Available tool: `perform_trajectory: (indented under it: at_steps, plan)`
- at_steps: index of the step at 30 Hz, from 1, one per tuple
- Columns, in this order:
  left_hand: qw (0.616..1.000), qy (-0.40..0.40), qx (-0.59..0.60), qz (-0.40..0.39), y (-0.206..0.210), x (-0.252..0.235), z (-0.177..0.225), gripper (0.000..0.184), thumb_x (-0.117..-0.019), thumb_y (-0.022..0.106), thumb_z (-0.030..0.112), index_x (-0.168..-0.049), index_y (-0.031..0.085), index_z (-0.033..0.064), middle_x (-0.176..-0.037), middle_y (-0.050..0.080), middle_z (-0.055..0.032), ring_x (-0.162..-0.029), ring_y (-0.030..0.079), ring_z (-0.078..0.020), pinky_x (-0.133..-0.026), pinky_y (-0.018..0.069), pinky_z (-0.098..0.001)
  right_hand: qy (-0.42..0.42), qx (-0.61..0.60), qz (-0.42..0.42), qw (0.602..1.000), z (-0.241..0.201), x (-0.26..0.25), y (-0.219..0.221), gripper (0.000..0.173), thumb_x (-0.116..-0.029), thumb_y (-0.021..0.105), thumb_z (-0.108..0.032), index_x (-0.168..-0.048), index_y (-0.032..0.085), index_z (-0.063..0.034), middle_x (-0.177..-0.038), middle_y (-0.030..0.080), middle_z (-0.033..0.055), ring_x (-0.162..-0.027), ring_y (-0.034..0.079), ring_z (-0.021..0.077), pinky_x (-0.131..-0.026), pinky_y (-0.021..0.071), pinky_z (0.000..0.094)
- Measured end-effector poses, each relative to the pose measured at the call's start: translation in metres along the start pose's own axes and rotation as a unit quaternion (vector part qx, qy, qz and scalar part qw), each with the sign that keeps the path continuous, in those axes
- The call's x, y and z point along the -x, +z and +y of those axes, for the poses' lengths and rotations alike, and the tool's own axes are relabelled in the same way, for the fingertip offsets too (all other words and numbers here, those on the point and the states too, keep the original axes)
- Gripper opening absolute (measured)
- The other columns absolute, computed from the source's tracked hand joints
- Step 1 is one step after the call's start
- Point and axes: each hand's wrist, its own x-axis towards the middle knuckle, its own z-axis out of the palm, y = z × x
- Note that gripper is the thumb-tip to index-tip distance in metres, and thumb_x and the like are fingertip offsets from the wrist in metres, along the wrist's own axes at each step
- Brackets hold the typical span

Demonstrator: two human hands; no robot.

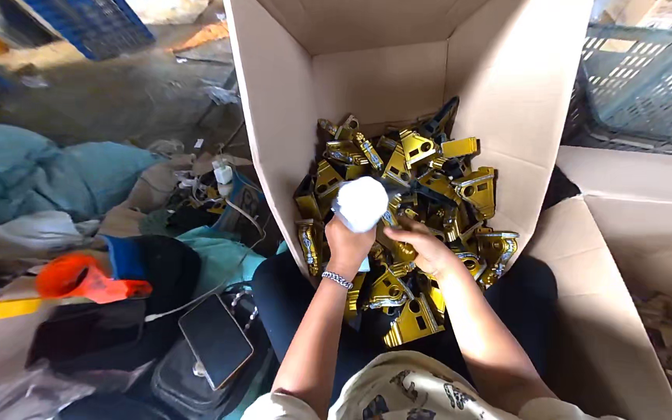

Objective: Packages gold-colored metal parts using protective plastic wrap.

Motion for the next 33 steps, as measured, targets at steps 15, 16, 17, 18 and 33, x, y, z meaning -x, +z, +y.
perform_trajectory:
  at_steps: [15, 16, 17, 18, 33]
  plan:
    - [0.868, -0.273, 0.404, -0.094, -0.017, 0.015, -0.006, 0.024, -0.0965, 0.057, 0.002, -0.120, 0.056, -0.0033, -0.092, 0.072, -0.0086, -0.076, 0.070, -0.0151, -0.075, 0.0610, -0.0304, -0.132, 0.100, 0.142, 0.976, -0.002, 0.015, -0.048, 0.038, -0.0840, 0.079, -0.015, -0.109, 0.054, 0.0012, -0.098, 0.060, 0.0104, -0.077, 0.061, 0.0151, -0.067, 0.0559, 0.0323]
    - [0.858, -0.296, 0.410, -0.094, -0.024, 0.013, -0.013, 0.023, -0.1005, 0.049, 0.004, -0.122, 0.054, -0.0040, -0.095, 0.071, -0.0100, -0.076, 0.070, -0.0167, -0.074, 0.0612, -0.0317, -0.190, 0.014, 0.120, 0.974, -0.004, 0.022, -0.067, 0.018, -0.0909, 0.066, -0.015, -0.102, 0.055, -0.0058, -0.087, 0.063, 0.0031, -0.068, 0.061, 0.0100, -0.060, 0.0544, 0.0279]
    - [0.850, -0.320, 0.407, -0.095, -0.031, 0.009, -0.016, 0.023, -0.1037, 0.043, 0.006, -0.122, 0.053, -0.0039, -0.095, 0.070, -0.0104, -0.076, 0.070, -0.0177, -0.074, 0.0613, -0.0328, -0.256, -0.121, 0.067, 0.957, -0.005, 0.025, -0.086, 0.015, -0.0970, 0.055, -0.025, -0.101, 0.063, -0.0129, -0.087, 0.070, -0.0004, -0.070, 0.066, 0.0088, -0.061, 0.0568, 0.0273]
    - [0.851, -0.334, 0.392, -0.098, -0.035, 0.007, -0.016, 0.021, -0.1049, 0.042, 0.006, -0.120, 0.053, -0.0041, -0.093, 0.071, -0.0104, -0.075, 0.071, -0.0180, -0.073, 0.0619, -0.0332, -0.308, -0.234, -0.023, 0.922, -0.007, 0.025, -0.102, 0.034, -0.0998, 0.055, -0.041, -0.108, 0.073, -0.0131, -0.095, 0.074, 0.0014, -0.081, 0.071, 0.0129, -0.071, 0.0604, 0.0317]
    - [0.783, -0.300, 0.511, -0.189, -0.006, 0.007, 0.017, 0.032, -0.0756, 0.076, 0.006, -0.104, 0.061, 0.0046, -0.075, 0.068, -0.0003, -0.055, 0.056, -0.0035, -0.052, 0.0481, -0.0189, -0.079, -0.032, -0.045, 0.995, 0.005, 0.020, -0.018, 0.016, -0.0944, 0.061, 0.001, -0.111, 0.063, -0.0006, -0.091, 0.071, -0.0011, -0.080, 0.069, 0.0076, -0.078, 0.0598, 0.0260]
